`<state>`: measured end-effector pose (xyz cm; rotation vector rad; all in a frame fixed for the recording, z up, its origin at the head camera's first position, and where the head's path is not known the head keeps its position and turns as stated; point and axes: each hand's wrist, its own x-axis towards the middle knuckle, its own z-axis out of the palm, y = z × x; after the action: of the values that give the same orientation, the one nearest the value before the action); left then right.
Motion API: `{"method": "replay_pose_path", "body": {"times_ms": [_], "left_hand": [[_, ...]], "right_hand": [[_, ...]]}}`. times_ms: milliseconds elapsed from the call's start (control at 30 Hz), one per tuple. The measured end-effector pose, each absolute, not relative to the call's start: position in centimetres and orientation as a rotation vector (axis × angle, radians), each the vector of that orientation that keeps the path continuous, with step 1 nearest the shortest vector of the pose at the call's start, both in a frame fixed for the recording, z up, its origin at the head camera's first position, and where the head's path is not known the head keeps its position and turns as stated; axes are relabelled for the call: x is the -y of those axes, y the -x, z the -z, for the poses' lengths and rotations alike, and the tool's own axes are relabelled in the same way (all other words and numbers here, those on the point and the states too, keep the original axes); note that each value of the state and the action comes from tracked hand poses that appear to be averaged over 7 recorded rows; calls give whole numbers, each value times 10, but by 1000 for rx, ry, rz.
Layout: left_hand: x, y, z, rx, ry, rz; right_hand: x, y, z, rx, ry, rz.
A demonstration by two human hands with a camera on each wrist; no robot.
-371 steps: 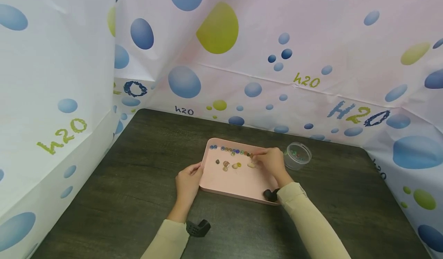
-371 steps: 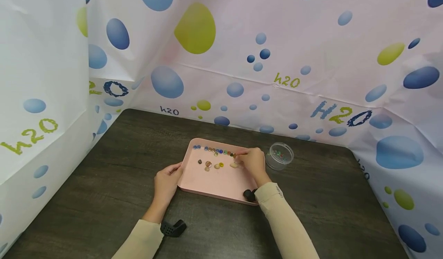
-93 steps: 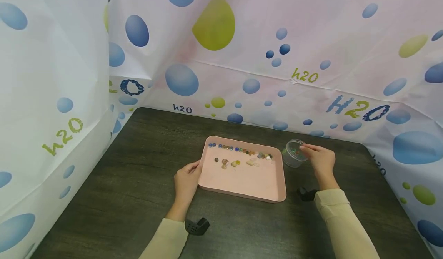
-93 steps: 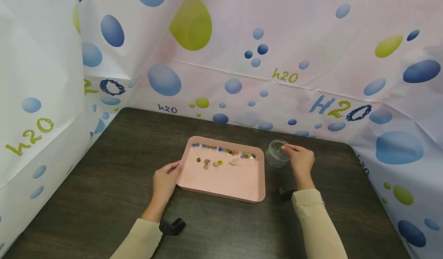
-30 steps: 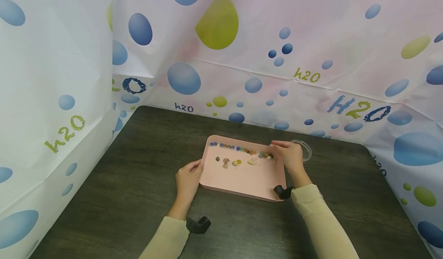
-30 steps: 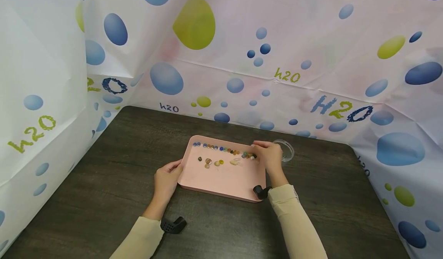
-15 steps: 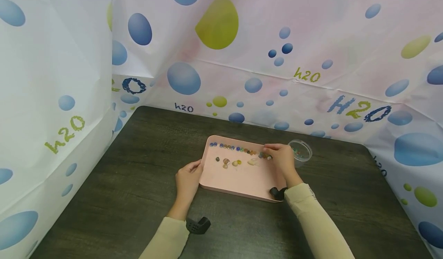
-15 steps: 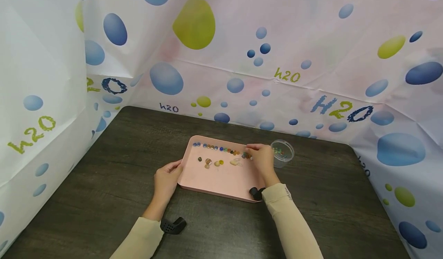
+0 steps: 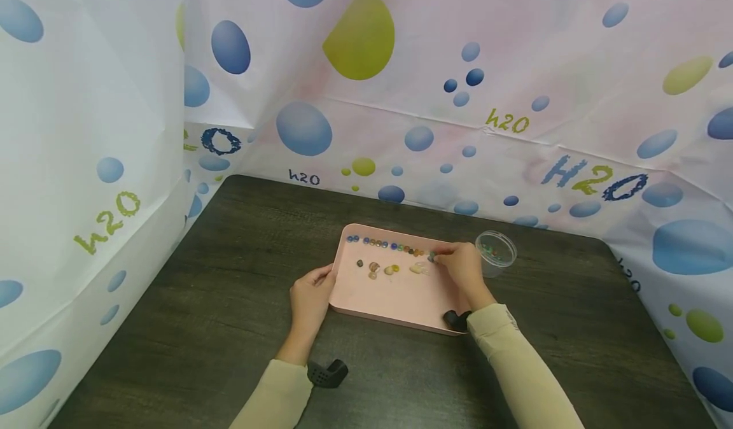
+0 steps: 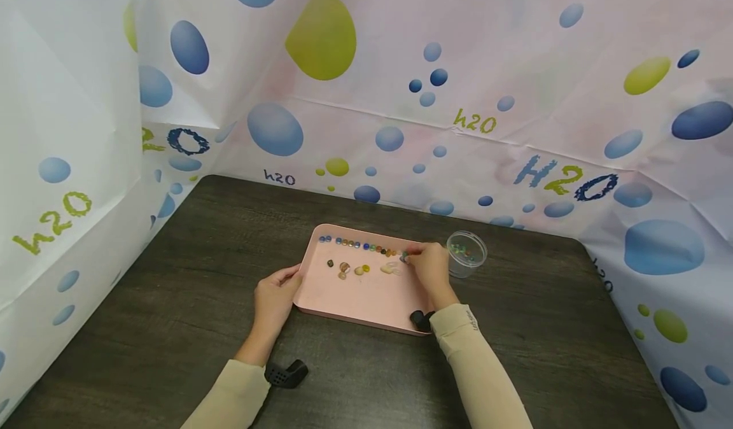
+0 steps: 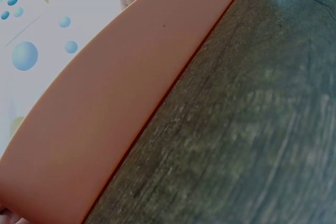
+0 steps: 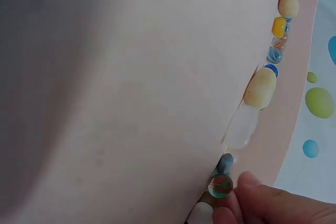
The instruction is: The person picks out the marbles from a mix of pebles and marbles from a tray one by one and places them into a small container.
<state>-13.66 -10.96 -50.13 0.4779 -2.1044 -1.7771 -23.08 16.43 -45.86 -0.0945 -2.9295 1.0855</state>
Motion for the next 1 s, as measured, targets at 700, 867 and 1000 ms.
{"method": "replay_pose_path", "body": {"times_ms": [700,867,1000], "left_hand": [[109,135,500,2129,-483,1785],[109,135,499,2133,-495,1772],[110,135,497,2134,-489,1773]], "right_hand": [[-166,229,460,2917,75,-1037],[-171,230,454,2865,240,-1263],[-174,229,447,2790,347,-1468]]}}
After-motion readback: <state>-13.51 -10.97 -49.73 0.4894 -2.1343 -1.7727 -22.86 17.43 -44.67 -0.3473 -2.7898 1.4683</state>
